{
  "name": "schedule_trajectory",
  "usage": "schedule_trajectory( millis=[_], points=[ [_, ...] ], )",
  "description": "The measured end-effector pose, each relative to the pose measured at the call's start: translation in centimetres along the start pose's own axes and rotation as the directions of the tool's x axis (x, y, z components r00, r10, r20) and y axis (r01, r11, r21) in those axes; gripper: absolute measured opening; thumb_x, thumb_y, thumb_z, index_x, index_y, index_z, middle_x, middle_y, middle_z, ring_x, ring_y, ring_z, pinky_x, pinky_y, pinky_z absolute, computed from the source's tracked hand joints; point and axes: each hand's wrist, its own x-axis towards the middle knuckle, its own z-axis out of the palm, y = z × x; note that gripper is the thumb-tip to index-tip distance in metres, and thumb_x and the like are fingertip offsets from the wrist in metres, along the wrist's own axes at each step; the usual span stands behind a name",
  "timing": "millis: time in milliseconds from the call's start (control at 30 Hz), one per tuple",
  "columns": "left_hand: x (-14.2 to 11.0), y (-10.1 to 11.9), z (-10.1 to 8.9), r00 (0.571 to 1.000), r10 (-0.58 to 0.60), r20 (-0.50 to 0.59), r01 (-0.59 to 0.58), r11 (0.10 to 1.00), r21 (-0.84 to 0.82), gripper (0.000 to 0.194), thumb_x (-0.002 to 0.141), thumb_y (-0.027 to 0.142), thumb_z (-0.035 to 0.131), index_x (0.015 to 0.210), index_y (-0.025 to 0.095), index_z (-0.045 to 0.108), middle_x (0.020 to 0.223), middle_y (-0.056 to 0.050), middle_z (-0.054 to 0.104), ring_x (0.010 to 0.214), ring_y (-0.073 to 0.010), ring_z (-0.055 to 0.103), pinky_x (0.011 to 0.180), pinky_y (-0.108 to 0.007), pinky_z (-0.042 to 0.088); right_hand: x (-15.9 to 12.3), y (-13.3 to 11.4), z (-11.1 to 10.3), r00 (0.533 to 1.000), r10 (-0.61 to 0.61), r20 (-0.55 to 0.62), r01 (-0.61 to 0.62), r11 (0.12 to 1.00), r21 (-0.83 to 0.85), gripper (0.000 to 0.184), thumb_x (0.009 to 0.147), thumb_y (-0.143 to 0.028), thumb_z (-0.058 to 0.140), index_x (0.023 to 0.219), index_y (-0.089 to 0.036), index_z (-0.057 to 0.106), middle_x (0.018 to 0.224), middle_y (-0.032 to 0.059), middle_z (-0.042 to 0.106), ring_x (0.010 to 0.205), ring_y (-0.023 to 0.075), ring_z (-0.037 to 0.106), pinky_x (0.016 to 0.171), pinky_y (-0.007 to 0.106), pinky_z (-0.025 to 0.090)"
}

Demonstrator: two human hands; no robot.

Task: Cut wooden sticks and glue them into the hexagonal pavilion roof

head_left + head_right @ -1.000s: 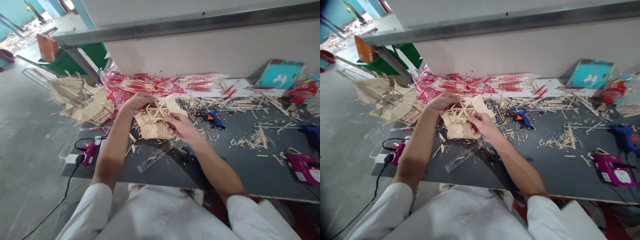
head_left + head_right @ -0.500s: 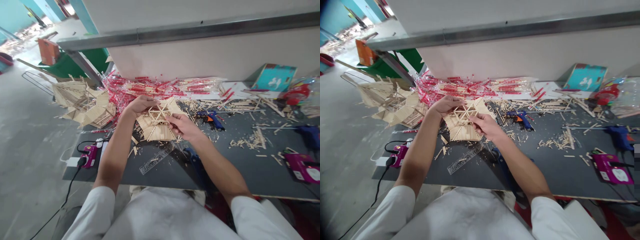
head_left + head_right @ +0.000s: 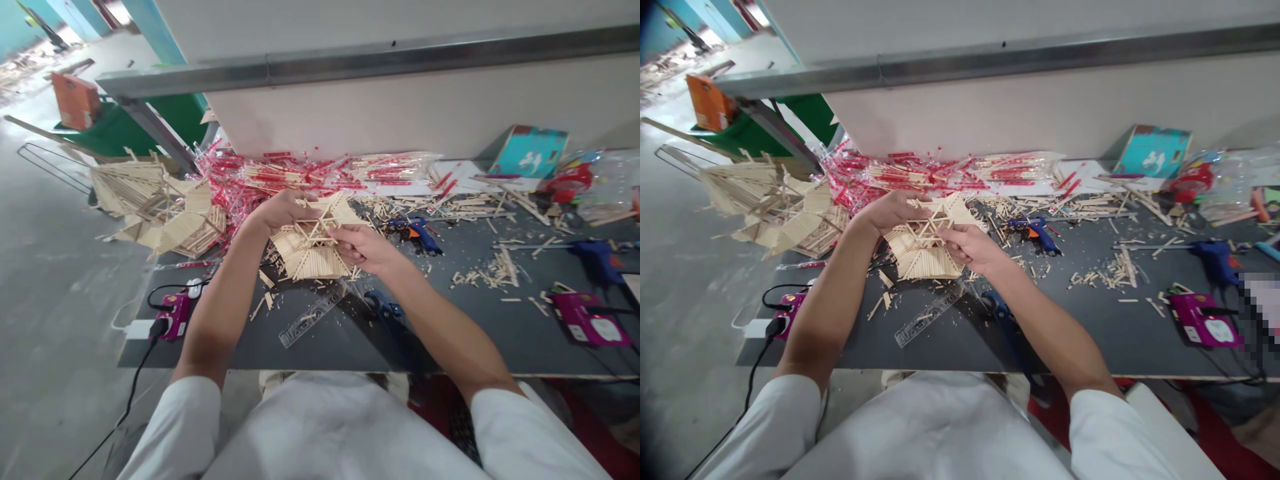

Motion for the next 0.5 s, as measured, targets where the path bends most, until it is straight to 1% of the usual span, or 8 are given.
schedule_trajectory(
  millis=[133, 233, 367, 500],
  points=[
    [-0.22, 0.26, 0.25, 1.0, -0.002, 0.005, 0.002, 1.0, 0.009, 0.046, 0.077, 0.012, 0.087, 0.118, 0.01, 0.068, 0.082, -0.005, 0.076, 0.069, -0.0149, 0.073, 0.072, -0.032, 0.058, -0.12, -0.15, 0.22, 1.0, -0.011, -0.011, 0.01, 1.0, -0.024, 0.045, 0.077, -0.039, 0.091, 0.067, -0.02, 0.051, 0.049, -0.0105, 0.039, 0.038, 0.0013, 0.025, 0.034, 0.018, 0.014],
    [-0.13, 0.2, 0.25, 1.0, 0.01, -0.007, -0.01, 1.0, -0.003, 0.044, 0.075, 0.011, 0.088, 0.114, 0.01, 0.07, 0.082, -0.007, 0.077, 0.067, -0.0158, 0.072, 0.071, -0.033, 0.057, -0.25, -0.18, 0.34, 1.0, -0.018, -0.012, 0.018, 1.0, -0.017, 0.046, 0.077, -0.04, 0.091, 0.067, -0.021, 0.051, 0.05, -0.0103, 0.04, 0.038, 0.0012, 0.025, 0.035, 0.019, 0.013],
    [0.12, -0.2, 0.16, 0.999, 0.038, -0.005, -0.038, 0.999, -0.03, 0.043, 0.07, 0.015, 0.093, 0.108, 0.013, 0.072, 0.082, -0.007, 0.077, 0.068, -0.0175, 0.073, 0.074, -0.037, 0.059, -0.29, -0.17, 0.42, 1.0, -0.012, 0.012, 0.012, 1.0, -0.016, 0.047, 0.08, -0.04, 0.089, 0.065, -0.022, 0.048, 0.049, -0.0105, 0.036, 0.04, 0.0019, 0.023, 0.037, 0.02, 0.013],
    [0.16, -0.42, 0.19, 0.999, 0.028, -0.024, -0.029, 0.999, -0.044, 0.045, 0.069, 0.014, 0.094, 0.109, 0.012, 0.073, 0.085, -0.009, 0.076, 0.071, -0.0197, 0.074, 0.078, -0.04, 0.059, -0.26, -0.25, 0.44, 1.0, 0.004, -0.009, -0.004, 1.0, -0.019, 0.047, 0.078, -0.039, 0.09, 0.065, -0.022, 0.048, 0.049, -0.0102, 0.037, 0.042, 0.0024, 0.023, 0.037, 0.022, 0.011]
  ],
)
